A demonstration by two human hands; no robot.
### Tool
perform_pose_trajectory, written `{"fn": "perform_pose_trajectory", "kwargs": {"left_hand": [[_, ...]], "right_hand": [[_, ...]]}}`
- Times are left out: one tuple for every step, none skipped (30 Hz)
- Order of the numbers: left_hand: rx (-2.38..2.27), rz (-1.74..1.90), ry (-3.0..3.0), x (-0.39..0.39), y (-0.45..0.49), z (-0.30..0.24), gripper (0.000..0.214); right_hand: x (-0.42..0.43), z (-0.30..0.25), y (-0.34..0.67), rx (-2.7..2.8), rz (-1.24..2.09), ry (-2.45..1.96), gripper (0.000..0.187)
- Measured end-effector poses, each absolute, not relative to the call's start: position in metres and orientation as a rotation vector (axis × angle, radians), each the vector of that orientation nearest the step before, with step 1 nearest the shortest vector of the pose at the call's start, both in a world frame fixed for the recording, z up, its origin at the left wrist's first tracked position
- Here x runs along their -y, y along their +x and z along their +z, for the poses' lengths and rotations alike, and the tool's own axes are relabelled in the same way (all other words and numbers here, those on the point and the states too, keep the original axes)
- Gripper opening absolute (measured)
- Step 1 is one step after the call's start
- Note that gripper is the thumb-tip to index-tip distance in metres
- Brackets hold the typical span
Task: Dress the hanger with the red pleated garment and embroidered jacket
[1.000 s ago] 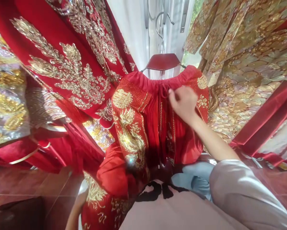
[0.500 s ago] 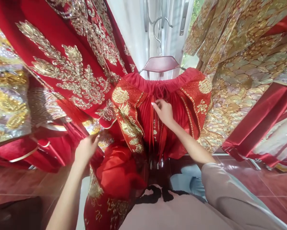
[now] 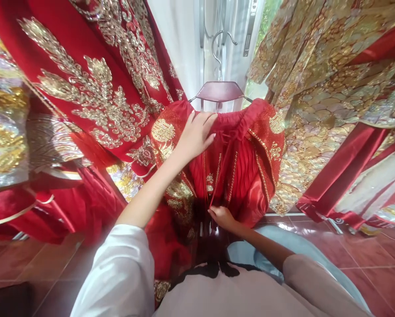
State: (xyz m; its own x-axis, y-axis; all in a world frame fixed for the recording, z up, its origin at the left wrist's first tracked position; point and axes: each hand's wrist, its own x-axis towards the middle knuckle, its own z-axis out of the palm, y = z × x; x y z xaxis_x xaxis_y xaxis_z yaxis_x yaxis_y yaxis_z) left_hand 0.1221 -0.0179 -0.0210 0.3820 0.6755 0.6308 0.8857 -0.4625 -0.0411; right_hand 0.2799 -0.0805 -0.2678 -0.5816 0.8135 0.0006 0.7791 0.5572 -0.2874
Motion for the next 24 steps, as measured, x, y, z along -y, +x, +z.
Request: {"fn": "perform_pose_trajectory", "kwargs": {"left_hand": [[1.357,-0.756,-2.277,0.013,0.125,-0.021,0.047],[1.363,-0.736,-2.277,0.010,0.128,-0.021,0.047],[1.375,-0.715,-2.269,0.009,0.131,-0.022,0.047],[1.391,-0.690,-2.255,0.010,0.134,-0.023,0.045],[1.407,-0.652,-2.239,0.011,0.138,-0.024,0.044],[1.420,-0.603,-2.227,0.013,0.142,-0.026,0.042],[1.429,-0.545,-2.223,0.014,0.145,-0.028,0.042],[1.434,-0.491,-2.220,0.013,0.148,-0.030,0.040],[1.437,-0.442,-2.219,0.012,0.150,-0.032,0.038],[1.441,-0.396,-2.218,0.010,0.151,-0.033,0.035],[1.450,-0.358,-2.213,0.008,0.152,-0.035,0.031],[1.463,-0.325,-2.206,0.005,0.152,-0.036,0.026],[1.480,-0.287,-2.199,0.002,0.151,-0.037,0.022],[1.499,-0.244,-2.198,0.000,0.149,-0.037,0.019],[1.515,-0.201,-2.209,-0.001,0.147,-0.037,0.018],[1.528,-0.168,-2.226,-0.002,0.145,-0.036,0.016],[1.537,-0.144,-2.249,-0.002,0.143,-0.034,0.015],[1.541,-0.127,-2.279,-0.002,0.140,-0.033,0.015],[1.537,-0.121,-2.319,-0.001,0.138,-0.031,0.015],[1.528,-0.125,-2.364,-0.001,0.136,-0.030,0.014],[1.520,-0.132,-2.408,-0.001,0.134,-0.028,0.014],[1.515,-0.143,-2.445,0.000,0.133,-0.027,0.015],[1.510,-0.150,-2.482,0.000,0.131,-0.026,0.015],[1.507,-0.157,-2.515,0.001,0.130,-0.024,0.016]], "right_hand": [[0.079,-0.261,0.283,2.653,0.383,-1.371,0.032],[0.075,-0.250,0.287,2.635,0.376,-1.371,0.037],[0.069,-0.236,0.291,2.587,0.377,-1.367,0.041],[0.061,-0.220,0.295,2.507,0.386,-1.355,0.043],[0.052,-0.203,0.298,2.397,0.398,-1.336,0.042],[0.042,-0.187,0.301,2.269,0.406,-1.307,0.039],[0.031,-0.173,0.304,2.136,0.408,-1.276,0.035],[0.020,-0.161,0.305,2.010,0.409,-1.243,0.031],[0.009,-0.152,0.305,1.894,0.427,-1.207,0.029],[-0.002,-0.145,0.303,1.792,0.471,-1.167,0.029],[-0.012,-0.140,0.300,1.703,0.537,-1.125,0.029],[-0.020,-0.136,0.296,1.628,0.617,-1.078,0.029],[-0.026,-0.134,0.292,1.568,0.695,-1.028,0.029],[-0.030,-0.132,0.287,1.524,0.753,-0.985,0.028],[-0.031,-0.131,0.282,1.494,0.782,-0.953,0.027],[-0.030,-0.130,0.278,1.478,0.781,-0.935,0.026],[-0.027,-0.128,0.275,1.473,0.760,-0.933,0.024],[-0.022,-0.128,0.272,1.479,0.725,-0.942,0.022],[-0.017,-0.127,0.271,1.493,0.677,-0.957,0.021],[-0.012,-0.127,0.269,1.516,0.621,-0.972,0.020],[-0.007,-0.127,0.269,1.539,0.564,-0.983,0.019],[-0.002,-0.128,0.268,1.553,0.512,-0.991,0.019],[0.000,-0.129,0.267,1.550,0.469,-0.996,0.019],[0.002,-0.130,0.266,1.534,0.440,-0.999,0.019]]}}
